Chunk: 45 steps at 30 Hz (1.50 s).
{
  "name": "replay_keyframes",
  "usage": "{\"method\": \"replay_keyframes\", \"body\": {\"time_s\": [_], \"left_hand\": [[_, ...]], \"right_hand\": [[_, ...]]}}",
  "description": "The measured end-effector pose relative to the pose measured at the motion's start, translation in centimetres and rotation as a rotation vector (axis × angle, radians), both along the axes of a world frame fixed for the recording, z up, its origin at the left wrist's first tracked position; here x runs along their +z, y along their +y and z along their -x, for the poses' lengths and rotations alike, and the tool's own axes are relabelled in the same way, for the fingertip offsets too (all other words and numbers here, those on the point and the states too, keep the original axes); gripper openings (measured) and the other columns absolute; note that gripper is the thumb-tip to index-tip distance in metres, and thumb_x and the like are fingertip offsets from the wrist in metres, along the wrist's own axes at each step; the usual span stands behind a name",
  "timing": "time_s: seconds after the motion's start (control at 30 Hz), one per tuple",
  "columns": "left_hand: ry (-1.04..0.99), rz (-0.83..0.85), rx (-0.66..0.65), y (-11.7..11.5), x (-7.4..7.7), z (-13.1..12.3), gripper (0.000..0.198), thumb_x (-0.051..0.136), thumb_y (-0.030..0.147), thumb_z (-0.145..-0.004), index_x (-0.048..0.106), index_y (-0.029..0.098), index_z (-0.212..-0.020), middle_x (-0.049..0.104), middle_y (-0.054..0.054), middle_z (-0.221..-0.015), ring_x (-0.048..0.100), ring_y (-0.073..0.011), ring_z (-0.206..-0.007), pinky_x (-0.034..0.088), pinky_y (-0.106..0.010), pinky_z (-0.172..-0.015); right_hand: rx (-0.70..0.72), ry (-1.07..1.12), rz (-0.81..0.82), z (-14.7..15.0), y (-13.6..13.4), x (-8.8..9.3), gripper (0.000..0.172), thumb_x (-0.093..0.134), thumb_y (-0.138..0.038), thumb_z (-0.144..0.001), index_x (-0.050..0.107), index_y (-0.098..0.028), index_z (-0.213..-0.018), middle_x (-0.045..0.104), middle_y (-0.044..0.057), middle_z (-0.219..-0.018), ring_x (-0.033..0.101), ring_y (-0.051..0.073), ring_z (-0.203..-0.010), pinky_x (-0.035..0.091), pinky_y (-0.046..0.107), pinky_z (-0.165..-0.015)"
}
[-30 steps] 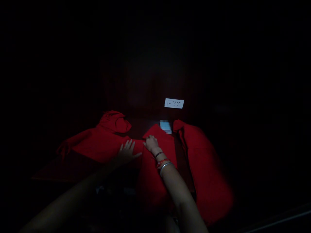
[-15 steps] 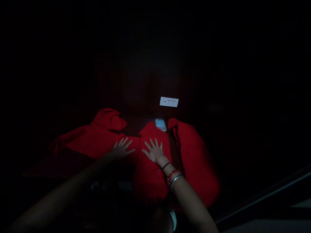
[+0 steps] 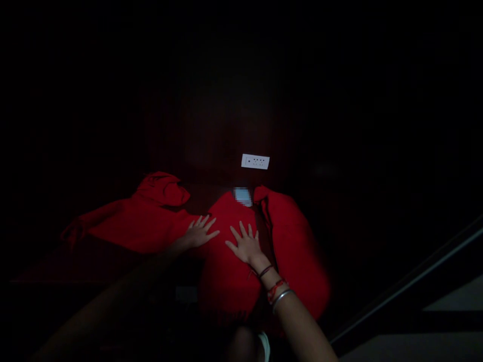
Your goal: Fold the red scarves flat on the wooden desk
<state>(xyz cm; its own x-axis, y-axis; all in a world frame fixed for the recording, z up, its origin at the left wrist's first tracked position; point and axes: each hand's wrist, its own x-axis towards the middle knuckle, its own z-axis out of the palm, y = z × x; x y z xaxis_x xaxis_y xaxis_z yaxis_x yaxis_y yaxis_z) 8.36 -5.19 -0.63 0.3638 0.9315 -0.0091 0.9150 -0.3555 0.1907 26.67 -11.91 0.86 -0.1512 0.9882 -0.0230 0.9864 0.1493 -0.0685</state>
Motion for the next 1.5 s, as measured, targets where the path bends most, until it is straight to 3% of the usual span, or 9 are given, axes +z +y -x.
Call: {"method": "replay_keyframes", "body": {"time_s": [0.13,0.3,0.6,0.93,1.07,1.17,1.33,1.43,1.5], "left_hand": [[0.013,-0.005,0.001,0.1,-0.7,0.5,0.072,0.020,0.067,-0.072,0.014,0.027,-0.132,0.012,-0.007,-0.138,0.009,-0.0314,-0.124,0.014,-0.047,-0.095],[-0.010,-0.031,-0.072,-0.4,-0.3,1.1,0.077,0.025,0.067,-0.071,0.010,0.025,-0.132,0.009,-0.008,-0.138,0.004,-0.0297,-0.124,0.011,-0.046,-0.096],[-0.046,0.086,-0.292,-1.0,1.1,2.4,0.088,0.042,0.066,-0.063,0.007,0.025,-0.132,-0.004,-0.009,-0.138,-0.008,-0.0248,-0.124,0.008,-0.043,-0.098],[0.023,0.173,-0.236,-0.6,1.1,2.1,0.088,0.037,0.072,-0.060,0.009,0.029,-0.132,-0.002,-0.007,-0.138,-0.004,-0.0280,-0.124,0.008,-0.046,-0.097],[-0.018,0.117,-0.240,0.1,0.9,2.6,0.073,0.026,0.065,-0.073,0.006,0.027,-0.132,0.004,-0.007,-0.138,0.002,-0.0242,-0.125,0.012,-0.040,-0.098],[-0.023,0.042,-0.127,0.6,0.7,3.1,0.065,0.018,0.055,-0.080,0.006,0.021,-0.133,0.011,-0.009,-0.138,0.006,-0.0220,-0.125,0.015,-0.037,-0.098],[0.083,0.093,0.003,0.8,0.2,3.1,0.079,0.022,0.062,-0.074,0.011,0.011,-0.133,0.006,-0.012,-0.138,0.002,-0.0249,-0.125,0.009,-0.040,-0.099],[0.077,0.085,0.010,0.8,0.1,3.0,0.087,0.023,0.065,-0.070,0.010,0.006,-0.132,0.006,-0.014,-0.137,0.003,-0.0246,-0.125,0.009,-0.037,-0.100],[0.073,0.078,0.016,0.8,0.2,3.0,0.088,0.021,0.066,-0.070,0.011,0.005,-0.132,0.006,-0.014,-0.137,0.003,-0.0245,-0.125,0.009,-0.037,-0.100]], "right_hand": [[0.007,-0.009,0.012,-0.3,-0.3,-0.2,0.064,0.014,-0.065,-0.074,0.013,-0.034,-0.130,0.005,0.004,-0.139,0.005,0.032,-0.124,0.010,0.053,-0.093],[0.036,0.005,0.053,-0.5,0.0,-0.1,0.066,0.016,-0.066,-0.073,0.013,-0.034,-0.130,0.005,0.004,-0.139,0.005,0.033,-0.124,0.011,0.055,-0.093],[0.085,0.094,-0.277,-1.5,-1.1,-1.0,0.046,0.030,-0.043,-0.082,0.038,-0.023,-0.122,0.031,0.006,-0.132,0.022,0.019,-0.121,0.018,0.041,-0.097],[0.126,0.026,-0.157,-1.6,-1.0,-0.4,0.051,0.027,-0.047,-0.082,0.034,-0.022,-0.125,0.024,0.009,-0.135,0.018,0.025,-0.123,0.015,0.049,-0.095],[0.215,0.085,-0.169,0.0,-2.1,0.4,0.058,0.033,-0.053,-0.077,0.032,-0.024,-0.126,0.025,0.007,-0.134,0.017,0.026,-0.123,0.014,0.047,-0.096],[0.256,0.078,-0.161,1.5,-3.1,0.5,0.059,0.036,-0.054,-0.075,0.034,-0.023,-0.125,0.034,0.009,-0.130,0.022,0.026,-0.120,0.013,0.047,-0.096],[0.146,0.060,-0.159,4.2,-3.0,1.4,0.051,0.027,-0.055,-0.079,0.058,-0.017,-0.094,0.059,0.012,-0.097,0.048,0.024,-0.098,0.023,0.045,-0.090],[0.030,0.047,-0.147,6.4,-2.5,1.9,0.052,0.032,-0.056,-0.076,0.059,-0.014,-0.089,0.061,0.013,-0.086,0.054,0.024,-0.085,0.033,0.042,-0.081],[-0.027,-0.002,-0.187,7.8,-2.3,1.6,0.041,0.042,-0.045,-0.076,0.059,-0.011,-0.090,0.061,0.014,-0.088,0.054,0.026,-0.086,0.036,0.041,-0.077]]}}
